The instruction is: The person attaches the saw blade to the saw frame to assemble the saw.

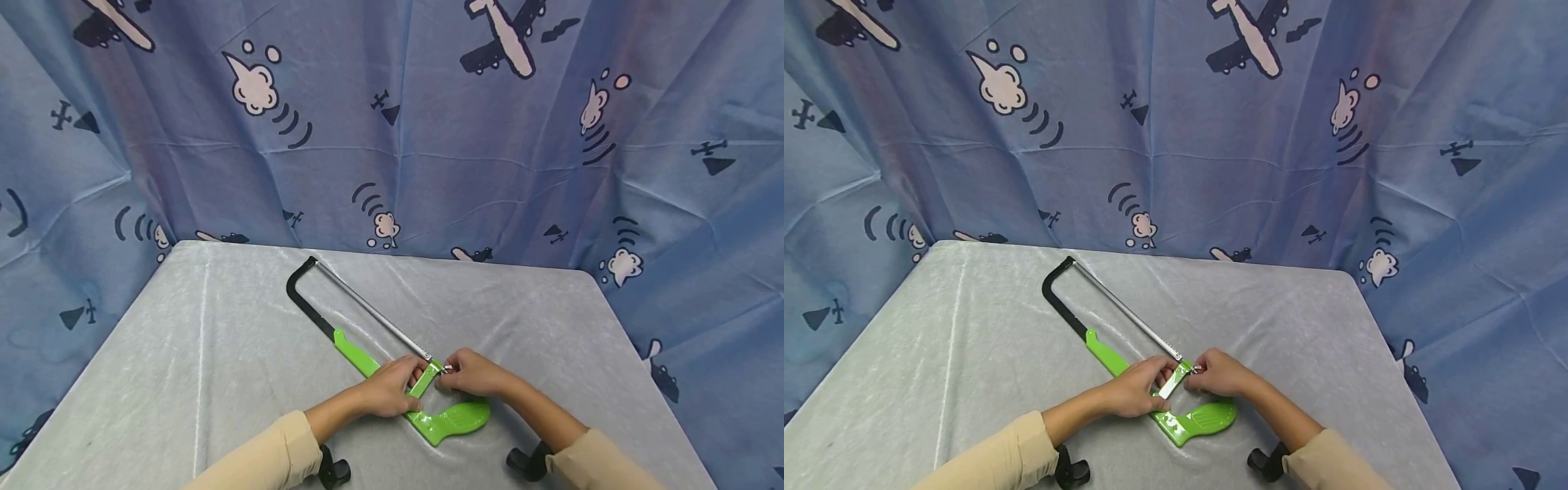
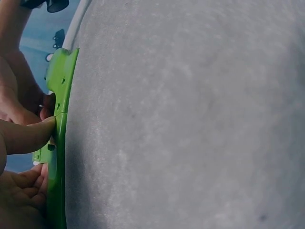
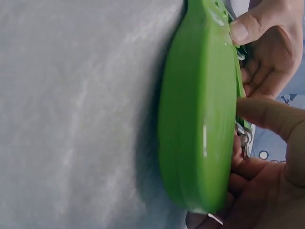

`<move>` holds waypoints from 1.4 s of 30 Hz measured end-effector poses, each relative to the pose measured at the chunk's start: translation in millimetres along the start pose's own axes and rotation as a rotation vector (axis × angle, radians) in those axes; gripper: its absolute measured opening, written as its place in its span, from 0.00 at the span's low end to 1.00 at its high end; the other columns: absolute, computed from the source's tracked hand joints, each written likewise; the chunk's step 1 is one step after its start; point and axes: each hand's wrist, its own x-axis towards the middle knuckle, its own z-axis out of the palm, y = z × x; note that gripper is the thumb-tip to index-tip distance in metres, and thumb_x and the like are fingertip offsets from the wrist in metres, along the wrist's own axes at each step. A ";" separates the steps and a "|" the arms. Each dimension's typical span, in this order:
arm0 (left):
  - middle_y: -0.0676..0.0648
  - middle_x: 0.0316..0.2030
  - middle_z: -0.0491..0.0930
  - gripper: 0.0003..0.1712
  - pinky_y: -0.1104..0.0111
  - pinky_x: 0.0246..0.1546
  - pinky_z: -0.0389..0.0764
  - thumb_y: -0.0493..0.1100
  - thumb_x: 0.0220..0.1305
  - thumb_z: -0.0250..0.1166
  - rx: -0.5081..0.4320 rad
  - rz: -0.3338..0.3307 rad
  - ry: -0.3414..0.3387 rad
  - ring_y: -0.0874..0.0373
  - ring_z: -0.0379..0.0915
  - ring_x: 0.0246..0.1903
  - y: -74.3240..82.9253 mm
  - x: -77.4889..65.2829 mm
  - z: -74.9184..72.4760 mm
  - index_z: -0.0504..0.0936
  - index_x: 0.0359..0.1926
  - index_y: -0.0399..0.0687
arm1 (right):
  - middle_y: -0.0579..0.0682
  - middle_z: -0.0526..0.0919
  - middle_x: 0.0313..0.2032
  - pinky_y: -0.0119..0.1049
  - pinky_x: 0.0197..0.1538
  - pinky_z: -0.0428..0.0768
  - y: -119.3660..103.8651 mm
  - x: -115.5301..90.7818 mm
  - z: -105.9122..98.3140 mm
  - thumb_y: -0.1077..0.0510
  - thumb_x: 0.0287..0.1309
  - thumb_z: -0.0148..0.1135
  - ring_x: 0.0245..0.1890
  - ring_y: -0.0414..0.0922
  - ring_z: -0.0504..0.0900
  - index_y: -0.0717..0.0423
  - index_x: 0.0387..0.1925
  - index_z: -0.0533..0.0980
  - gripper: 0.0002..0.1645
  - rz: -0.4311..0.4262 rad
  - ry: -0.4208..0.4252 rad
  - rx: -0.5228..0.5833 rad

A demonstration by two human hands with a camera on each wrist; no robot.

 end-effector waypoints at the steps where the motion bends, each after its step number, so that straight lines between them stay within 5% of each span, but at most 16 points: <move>1: 0.55 0.37 0.74 0.29 0.75 0.43 0.68 0.36 0.49 0.75 0.002 0.003 0.001 0.67 0.69 0.37 -0.1 0.0 0.1 0.75 0.53 0.42 | 0.38 0.65 0.13 0.27 0.19 0.59 0.4 1.1 0.7 0.61 0.50 0.65 0.14 0.33 0.61 0.51 0.15 0.69 0.15 -0.002 0.015 -0.021; 10: 0.56 0.36 0.73 0.28 0.75 0.43 0.68 0.36 0.49 0.75 0.015 0.009 0.002 0.68 0.69 0.37 0.3 -0.1 -0.1 0.76 0.53 0.42 | 0.36 0.64 0.09 0.28 0.18 0.59 0.1 6.2 6.2 0.59 0.45 0.66 0.12 0.34 0.61 0.48 0.10 0.67 0.18 0.018 0.113 -0.170; 26: 0.55 0.36 0.73 0.29 0.75 0.43 0.69 0.36 0.48 0.76 0.016 0.037 0.006 0.67 0.70 0.37 -1.3 0.5 0.1 0.75 0.52 0.41 | 0.36 0.64 0.09 0.29 0.19 0.59 -3.9 6.7 7.8 0.61 0.41 0.64 0.13 0.35 0.61 0.48 0.10 0.66 0.16 0.051 0.166 -0.221; 42: 0.56 0.36 0.73 0.30 0.75 0.43 0.69 0.36 0.49 0.76 0.012 0.015 0.002 0.68 0.68 0.36 -1.6 0.8 1.0 0.75 0.54 0.41 | 0.47 0.76 0.22 0.34 0.25 0.74 -6.1 -2.3 -18.7 0.62 0.54 0.68 0.21 0.40 0.74 0.61 0.29 0.76 0.08 -0.049 0.082 -0.126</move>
